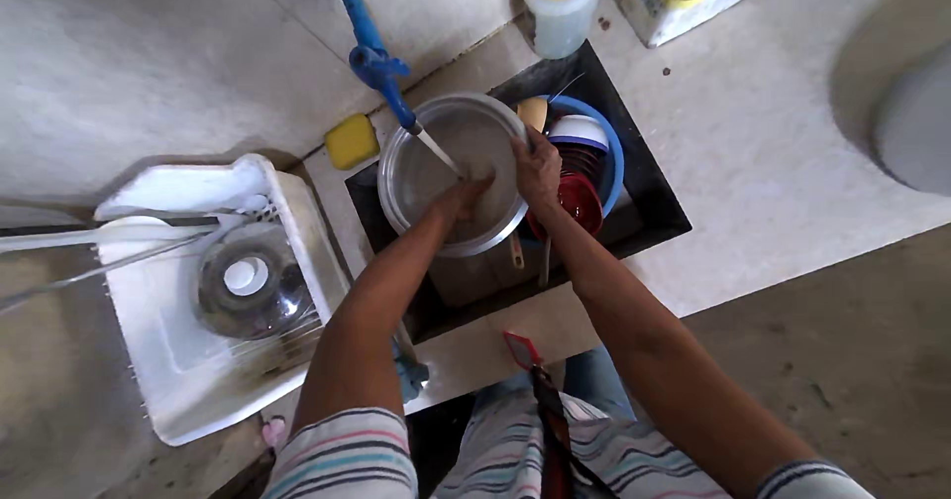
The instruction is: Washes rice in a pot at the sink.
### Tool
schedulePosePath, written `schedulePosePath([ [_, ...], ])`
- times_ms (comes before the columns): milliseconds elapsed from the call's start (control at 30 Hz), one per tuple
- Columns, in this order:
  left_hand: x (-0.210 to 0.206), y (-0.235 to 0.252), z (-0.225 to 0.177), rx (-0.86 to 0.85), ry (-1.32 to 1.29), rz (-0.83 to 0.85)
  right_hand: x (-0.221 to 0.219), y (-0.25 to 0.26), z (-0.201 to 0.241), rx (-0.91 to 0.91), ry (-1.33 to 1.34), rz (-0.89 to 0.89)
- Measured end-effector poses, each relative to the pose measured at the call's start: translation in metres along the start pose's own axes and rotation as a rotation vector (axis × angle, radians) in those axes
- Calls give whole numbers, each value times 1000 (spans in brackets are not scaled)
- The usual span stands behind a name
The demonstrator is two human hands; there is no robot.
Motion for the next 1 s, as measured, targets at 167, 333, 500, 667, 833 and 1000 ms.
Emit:
schedulePosePath([
  [167,-8,46,-55,-289,424,-273,2,0,2,23,-38,21],
  [333,37,32,-47,-437,781,-461,2,1,-1,44,-26,14],
  [500,67,22,0,-216,589,-266,2,-1,-4,54,4,-16],
  [667,27,-11,17,41,29,12,3,1,-4,5,17,28],
  [833,-17,13,-7,-140,-52,-49,4,0,-4,19,-4,35],
  [1000,7,63,-62,-305,563,-312,4,2,-3,60,-21,23],
])
Point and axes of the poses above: each hand's wrist, its own y-axis towards the middle knuckle, its own x-axis out of the back of the hand, z = x × y, the point moved 3 cm from there along y, towards the middle knuckle, and after that the axes turned 12 degrees about x, right-handed, at the moved point
